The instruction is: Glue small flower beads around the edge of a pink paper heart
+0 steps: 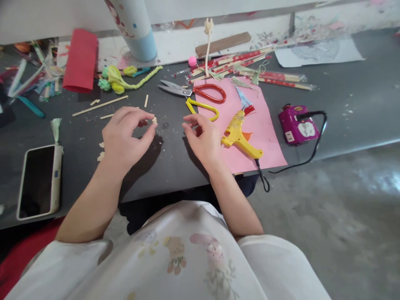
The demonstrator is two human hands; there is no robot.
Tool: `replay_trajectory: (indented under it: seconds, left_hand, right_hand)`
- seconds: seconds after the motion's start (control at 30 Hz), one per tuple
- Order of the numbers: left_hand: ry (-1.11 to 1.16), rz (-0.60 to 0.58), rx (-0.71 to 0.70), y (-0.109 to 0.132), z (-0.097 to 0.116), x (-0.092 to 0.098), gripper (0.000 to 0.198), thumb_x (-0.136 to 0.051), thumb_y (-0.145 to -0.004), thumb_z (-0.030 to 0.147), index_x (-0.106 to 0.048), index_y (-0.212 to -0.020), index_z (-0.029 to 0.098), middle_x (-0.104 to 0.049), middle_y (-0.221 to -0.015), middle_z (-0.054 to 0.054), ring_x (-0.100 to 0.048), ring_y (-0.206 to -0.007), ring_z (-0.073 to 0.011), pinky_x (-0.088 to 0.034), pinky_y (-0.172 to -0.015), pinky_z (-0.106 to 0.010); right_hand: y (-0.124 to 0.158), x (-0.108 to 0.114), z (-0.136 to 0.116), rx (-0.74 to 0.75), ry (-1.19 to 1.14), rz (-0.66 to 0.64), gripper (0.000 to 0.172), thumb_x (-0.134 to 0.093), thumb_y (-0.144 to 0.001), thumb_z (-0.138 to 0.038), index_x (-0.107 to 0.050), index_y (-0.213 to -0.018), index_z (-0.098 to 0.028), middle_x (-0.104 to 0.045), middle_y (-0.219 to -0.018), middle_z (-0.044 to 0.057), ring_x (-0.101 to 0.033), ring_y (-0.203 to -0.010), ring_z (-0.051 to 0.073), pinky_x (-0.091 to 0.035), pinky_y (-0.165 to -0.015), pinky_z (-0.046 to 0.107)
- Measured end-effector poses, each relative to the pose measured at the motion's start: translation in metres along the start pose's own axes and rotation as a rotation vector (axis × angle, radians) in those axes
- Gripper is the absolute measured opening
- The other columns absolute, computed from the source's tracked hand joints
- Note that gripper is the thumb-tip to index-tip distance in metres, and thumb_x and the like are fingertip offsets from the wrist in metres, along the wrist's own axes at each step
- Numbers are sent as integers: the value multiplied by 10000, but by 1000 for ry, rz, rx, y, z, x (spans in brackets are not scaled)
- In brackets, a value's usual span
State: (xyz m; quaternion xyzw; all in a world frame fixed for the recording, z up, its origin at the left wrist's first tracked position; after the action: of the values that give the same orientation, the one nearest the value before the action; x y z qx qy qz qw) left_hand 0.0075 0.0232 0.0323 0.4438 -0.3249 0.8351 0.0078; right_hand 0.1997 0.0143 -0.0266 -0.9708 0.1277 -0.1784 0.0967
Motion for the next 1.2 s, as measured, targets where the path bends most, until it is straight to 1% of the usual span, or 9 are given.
replay_trajectory:
  seconds: [0.1, 0.23, 0.37, 0.53, 0.67, 0.83, 0.97, 1.07, 1.2]
  left_hand:
    - [16, -30, -13, 0, 3, -3, 95, -576, -906, 246, -640, -973, 267, -692, -996, -19, -650, -832, -155, -531, -807, -305]
    - [94, -125, 5, 1, 8, -10, 101, -591, -900, 260, -655, -972, 230, -698, -972, -23, -642, -803, -140, -531, -775, -281]
    - [184, -195, 50, 1, 10, -16, 102, -651, -861, 253, -673, -954, 219, -696, -924, -9, -636, -765, -126, -528, -724, -259]
    - [318, -210, 111, 0, 7, -19, 80, -673, -845, 239, -692, -917, 208, -706, -884, -15, -652, -751, -120, -545, -705, -241]
    - [455, -240, 207, 2, 2, -25, 158, -680, -851, 333, -709, -928, 198, -728, -910, -37, -674, -789, -137, -565, -707, -254]
    - [733, -265, 366, 5, -5, -34, 267, -751, -793, 431, -731, -925, 200, -760, -889, -38, -705, -773, -146, -590, -728, -271]
    - [907, -300, 467, 9, -6, -40, 284, -797, -756, 410, -761, -943, 198, -778, -926, -47, -727, -835, -163, -594, -790, -276]
    - [959, -303, 492, 9, -6, -41, 281, -810, -744, 398, -775, -948, 207, -782, -940, -47, -730, -862, -171, -592, -810, -279]
    - [946, -285, 525, 10, -9, -44, 333, -830, -702, 446, -772, -921, 202, -781, -917, -48, -727, -836, -170, -593, -788, -282]
  right_hand:
    - [2, -2, -14, 134, 58, -38, 202, -680, -792, -194, -693, -988, -240, -691, -847, -20, -531, -578, 91, -519, -607, 267]
    - [7, -9, -33, 313, 75, -146, 215, -656, -841, -205, -696, -1043, -269, -682, -934, 10, -594, -729, 133, -529, -628, 275]
    - [11, -15, -37, 367, 57, -232, 233, -625, -869, -188, -695, -1078, -265, -671, -967, 25, -599, -734, 135, -533, -608, 275]
    - [10, -12, -34, 356, 95, -170, 158, -652, -869, -238, -697, -1018, -264, -684, -895, 23, -601, -722, 146, -531, -617, 296]
    - [10, -10, -39, 376, 80, -140, 92, -658, -874, -254, -705, -953, -255, -700, -874, 22, -614, -716, 143, -534, -608, 297]
    - [11, -7, -43, 397, -11, -116, 109, -693, -861, -250, -696, -969, -245, -718, -856, -9, -623, -669, 105, -536, -591, 254]
    - [12, -4, -45, 463, -53, -80, 122, -712, -846, -224, -696, -967, -230, -718, -830, -21, -625, -672, 91, -523, -577, 225]
    - [12, -5, -45, 478, -35, -75, 101, -706, -849, -213, -701, -949, -227, -716, -820, -13, -624, -678, 98, -523, -576, 230]
    - [12, -4, -46, 477, -44, -73, 94, -705, -850, -205, -703, -941, -227, -714, -824, -11, -621, -670, 95, -523, -568, 226]
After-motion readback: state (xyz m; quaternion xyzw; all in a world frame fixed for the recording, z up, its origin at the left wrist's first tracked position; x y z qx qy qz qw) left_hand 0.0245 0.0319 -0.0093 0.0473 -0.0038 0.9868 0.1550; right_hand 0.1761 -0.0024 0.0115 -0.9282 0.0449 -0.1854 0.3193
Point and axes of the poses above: each hand's wrist, its own y-axis away from the middle knuckle, its own x-axis out of the back of the hand, z = x × y, the point moved 7 cm from there along -y, towards the middle knuckle
